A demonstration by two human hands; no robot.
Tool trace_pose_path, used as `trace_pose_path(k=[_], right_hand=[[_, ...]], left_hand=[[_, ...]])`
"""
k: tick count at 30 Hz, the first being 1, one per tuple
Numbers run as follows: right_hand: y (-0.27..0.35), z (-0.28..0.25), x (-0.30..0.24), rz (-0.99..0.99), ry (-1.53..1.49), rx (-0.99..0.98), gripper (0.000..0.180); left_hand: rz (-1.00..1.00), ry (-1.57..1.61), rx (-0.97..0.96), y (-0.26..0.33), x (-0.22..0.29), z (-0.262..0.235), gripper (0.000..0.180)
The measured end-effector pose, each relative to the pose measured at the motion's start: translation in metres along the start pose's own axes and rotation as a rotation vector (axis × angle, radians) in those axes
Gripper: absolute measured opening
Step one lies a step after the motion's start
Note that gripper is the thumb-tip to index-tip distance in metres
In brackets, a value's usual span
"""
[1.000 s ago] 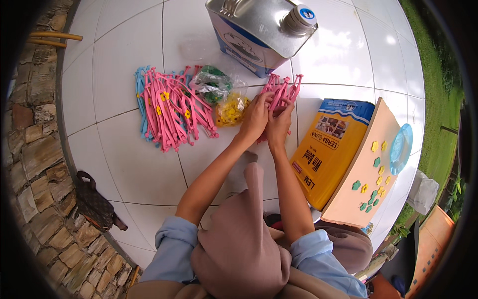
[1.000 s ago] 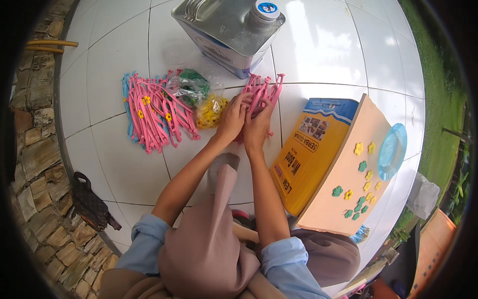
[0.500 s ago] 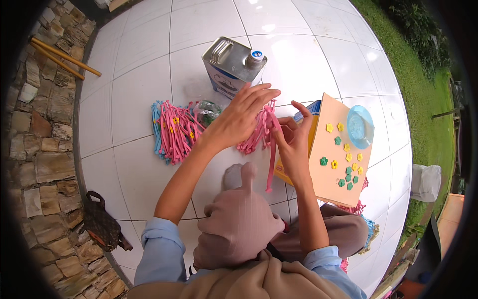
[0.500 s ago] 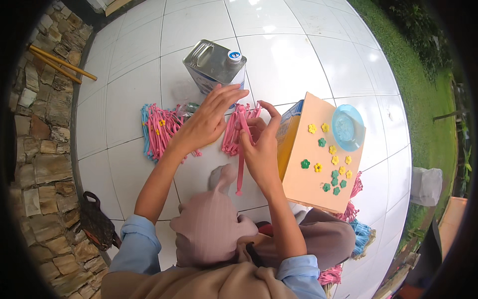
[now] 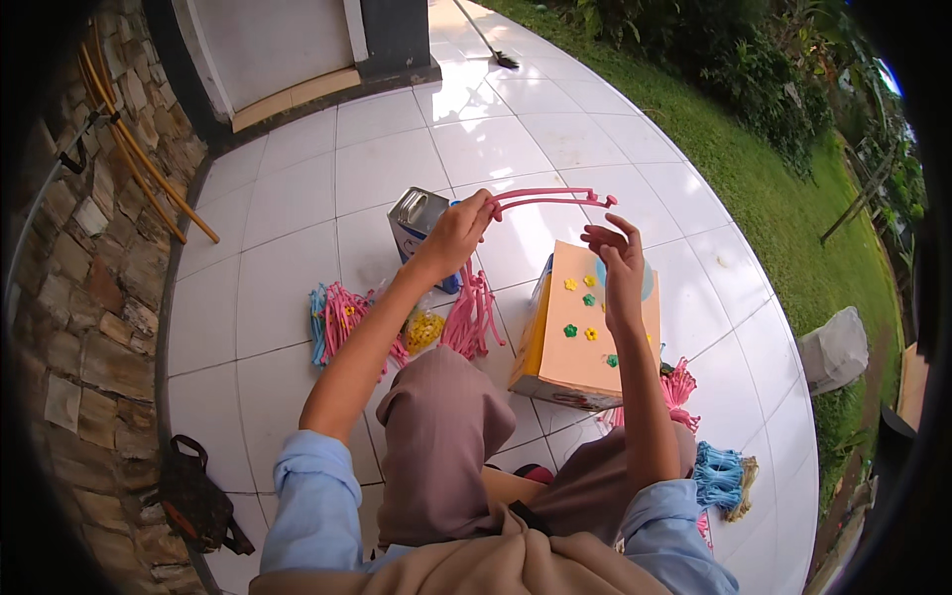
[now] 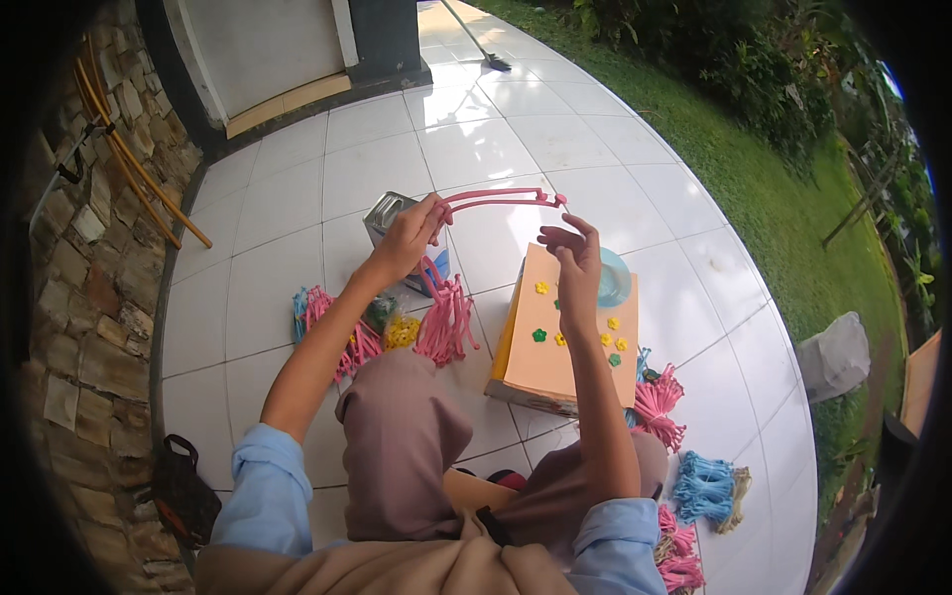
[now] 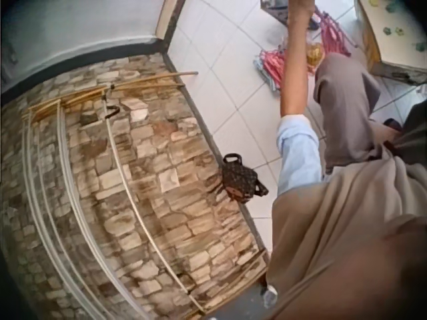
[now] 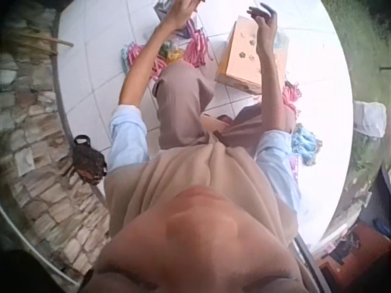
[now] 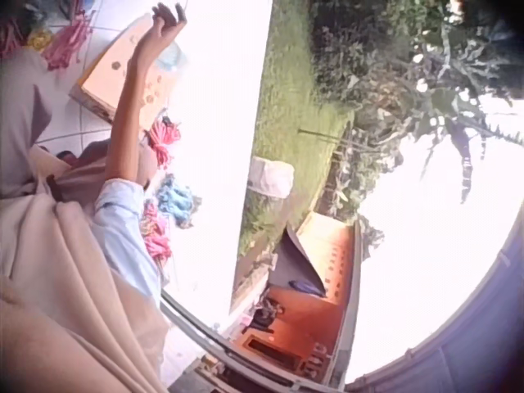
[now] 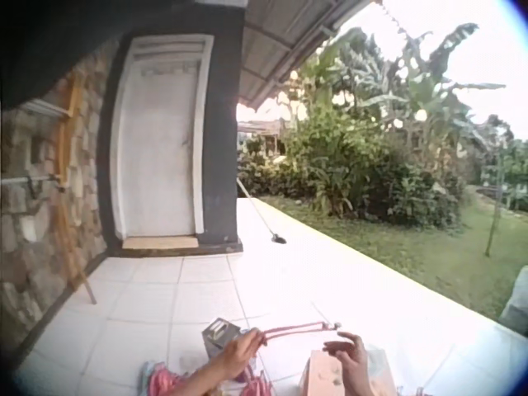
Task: The person applies adhesive to small green and yellow flower-shaped components using a small blue bowl of liquid and then attaches the components to pink straps.
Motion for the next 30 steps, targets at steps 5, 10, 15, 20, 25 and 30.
trace_pose_path(k=[5, 10, 15, 20, 25, 30], right_hand=[[0.044, 0.068, 0.151, 0.251, 0.279, -0.354, 0.056], [0.040, 0.077, 0.208, 0.148, 0.382, -0.245, 0.047], [0.034, 0.081, 0.206, 0.220, 0.345, -0.156, 0.046], [0.033, 0.077, 0.174, -0.095, 0.167, 0.026, 0.066], [0.033, 0.065, 0.226, 0.080, 0.187, 0.034, 0.064], [0.039, 0.057, 0.262, 0.183, 0.335, -0.029, 0.056]], left_hand=[[-0.018, -0.071, 0.099, -0.002, 0.008, -0.003, 0.022], [-0.025, -0.015, 0.196, -0.017, 0.023, -0.009, 0.023], [-0.222, 0.000, 0.367, -0.013, -0.006, -0.027, 0.022], [-0.220, -0.188, 0.329, -0.001, -0.031, -0.021, 0.023], [-0.318, -0.063, 0.356, -0.003, -0.034, -0.028, 0.024], [-0.283, 0.239, 0.501, -0.006, -0.047, -0.048, 0.024]])
Point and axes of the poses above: each hand's wrist, its own y-axis away from the middle knuckle, its own z-axis out of the palm, x = y × z, the point moved 9 cm from there along -y, towards the middle knuckle, and after that the axes turned 11 degrees about -y, right-handed, at the moved point
